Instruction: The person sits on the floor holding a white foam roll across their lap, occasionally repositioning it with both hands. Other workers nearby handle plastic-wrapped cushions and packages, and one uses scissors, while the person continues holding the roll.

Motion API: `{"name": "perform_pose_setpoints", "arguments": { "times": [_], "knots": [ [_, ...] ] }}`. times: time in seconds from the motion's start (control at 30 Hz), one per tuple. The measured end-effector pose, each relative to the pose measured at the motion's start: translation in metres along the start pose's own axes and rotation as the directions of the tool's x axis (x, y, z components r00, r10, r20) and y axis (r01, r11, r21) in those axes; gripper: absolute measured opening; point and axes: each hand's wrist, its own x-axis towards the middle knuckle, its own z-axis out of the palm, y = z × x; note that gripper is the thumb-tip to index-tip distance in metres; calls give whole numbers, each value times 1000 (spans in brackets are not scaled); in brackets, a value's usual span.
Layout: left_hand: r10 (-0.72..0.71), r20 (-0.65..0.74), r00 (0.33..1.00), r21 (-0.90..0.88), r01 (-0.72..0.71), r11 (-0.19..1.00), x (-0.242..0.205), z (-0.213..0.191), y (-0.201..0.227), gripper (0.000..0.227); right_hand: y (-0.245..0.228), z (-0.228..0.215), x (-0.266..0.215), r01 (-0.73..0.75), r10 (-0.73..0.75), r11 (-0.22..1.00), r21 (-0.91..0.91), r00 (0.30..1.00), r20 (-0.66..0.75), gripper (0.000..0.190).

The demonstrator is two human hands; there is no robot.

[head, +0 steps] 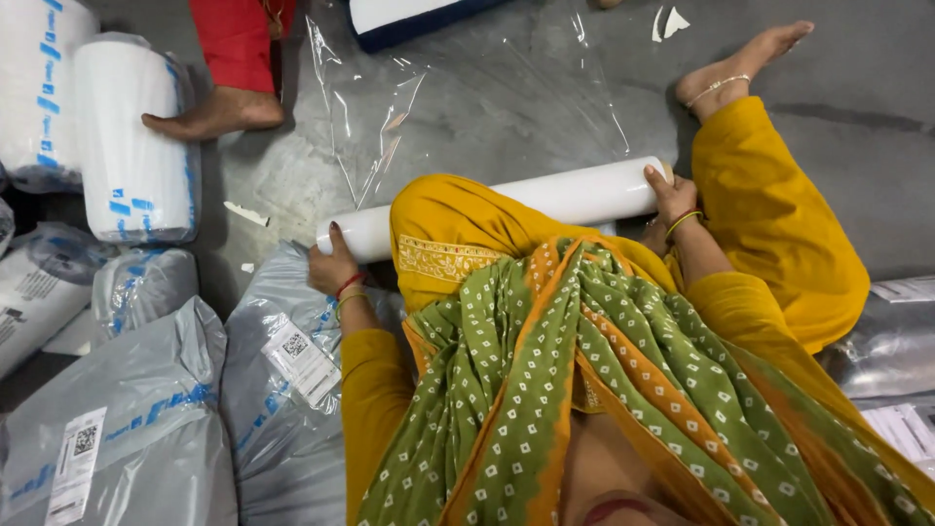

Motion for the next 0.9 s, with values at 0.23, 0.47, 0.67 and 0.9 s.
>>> {"name": "perform_pose_setpoints", "arguments": {
  "times": [0.23, 0.47, 0.67, 0.9],
  "knots": [
    [-12, 17, 1000, -86, 13, 996, 9, 21, -30, 59, -3, -2, -1, 10, -12, 998, -60, 1000, -24, 68],
    [28, -3, 1000, -108, -28, 994, 8, 23, -29, 60, -5, -4, -3, -26, 23, 995, -94, 999, -32, 70],
    [-7, -17, 1000, -112, 5, 994, 3, 15, -16, 58, -5, -4, -4, 11, -11, 999, -31, 1000, -15, 72],
    [-51, 8, 999, -151, 52, 987, 2, 11, -11, 57, -18, -2, -10, -12, 10, 997, -76, 1000, -23, 69]
  ]
}}
